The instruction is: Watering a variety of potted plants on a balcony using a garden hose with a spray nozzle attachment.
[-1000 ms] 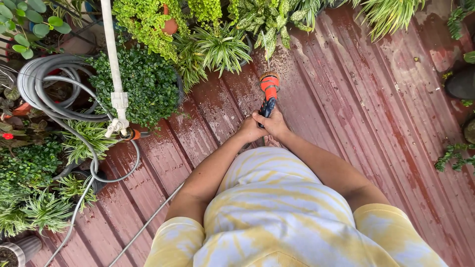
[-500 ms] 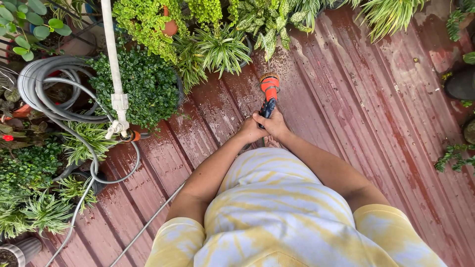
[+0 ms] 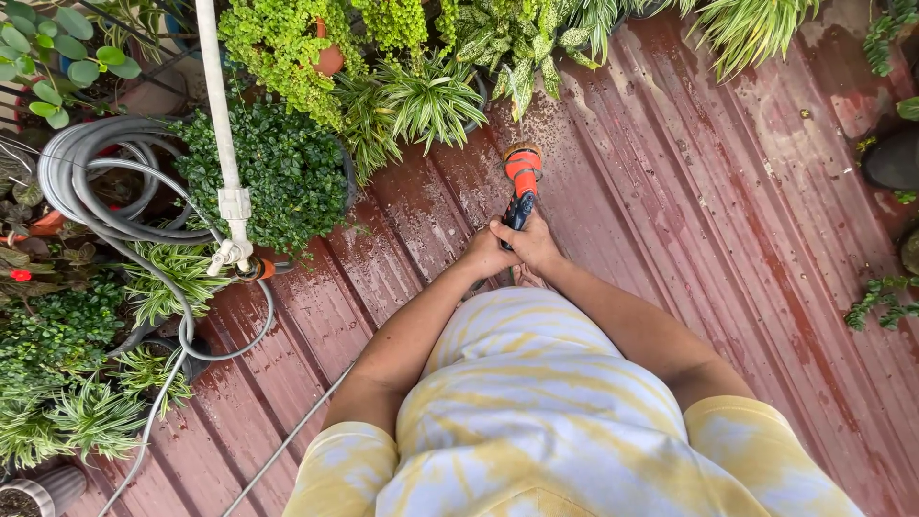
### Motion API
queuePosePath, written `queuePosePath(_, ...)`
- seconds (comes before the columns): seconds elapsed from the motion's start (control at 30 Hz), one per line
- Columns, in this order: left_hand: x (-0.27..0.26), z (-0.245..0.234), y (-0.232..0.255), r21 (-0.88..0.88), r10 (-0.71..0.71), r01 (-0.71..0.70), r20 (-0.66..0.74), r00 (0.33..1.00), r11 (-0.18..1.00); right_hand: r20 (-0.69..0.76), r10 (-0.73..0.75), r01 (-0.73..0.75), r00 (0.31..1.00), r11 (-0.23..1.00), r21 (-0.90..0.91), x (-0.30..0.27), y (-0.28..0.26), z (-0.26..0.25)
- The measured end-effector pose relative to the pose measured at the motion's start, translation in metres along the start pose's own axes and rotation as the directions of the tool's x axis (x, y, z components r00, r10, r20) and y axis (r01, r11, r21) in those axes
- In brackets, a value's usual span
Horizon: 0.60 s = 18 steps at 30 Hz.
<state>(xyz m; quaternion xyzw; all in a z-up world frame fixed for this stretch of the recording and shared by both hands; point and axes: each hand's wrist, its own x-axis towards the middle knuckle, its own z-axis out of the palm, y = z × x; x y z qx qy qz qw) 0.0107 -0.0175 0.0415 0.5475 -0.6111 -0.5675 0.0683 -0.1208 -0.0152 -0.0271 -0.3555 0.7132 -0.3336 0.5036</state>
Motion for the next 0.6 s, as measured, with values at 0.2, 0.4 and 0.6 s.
queuePosePath(0.2, 0.004, 0.000, -0.007, 0.005, -0.003, 0.003, -0.010, 1.000, 1.000, 0.006, -0.006, 0.006, 1.000, 1.000, -0.008, -0.003, -0.007, -0.001)
queuePosePath(0.4, 0.002, -0.001, 0.001, -0.024, 0.016, -0.016, -0.020, 1.000, 1.000, -0.027, -0.020, 0.020, 0.999, 1.000, 0.016, 0.005, -0.001, 0.005)
queuePosePath(0.6, 0.005, 0.000, 0.000, -0.026, 0.040, -0.040, -0.022, 0.999, 0.999, -0.025, -0.022, 0.023, 0.999, 0.999, 0.033, 0.012, 0.007, 0.005)
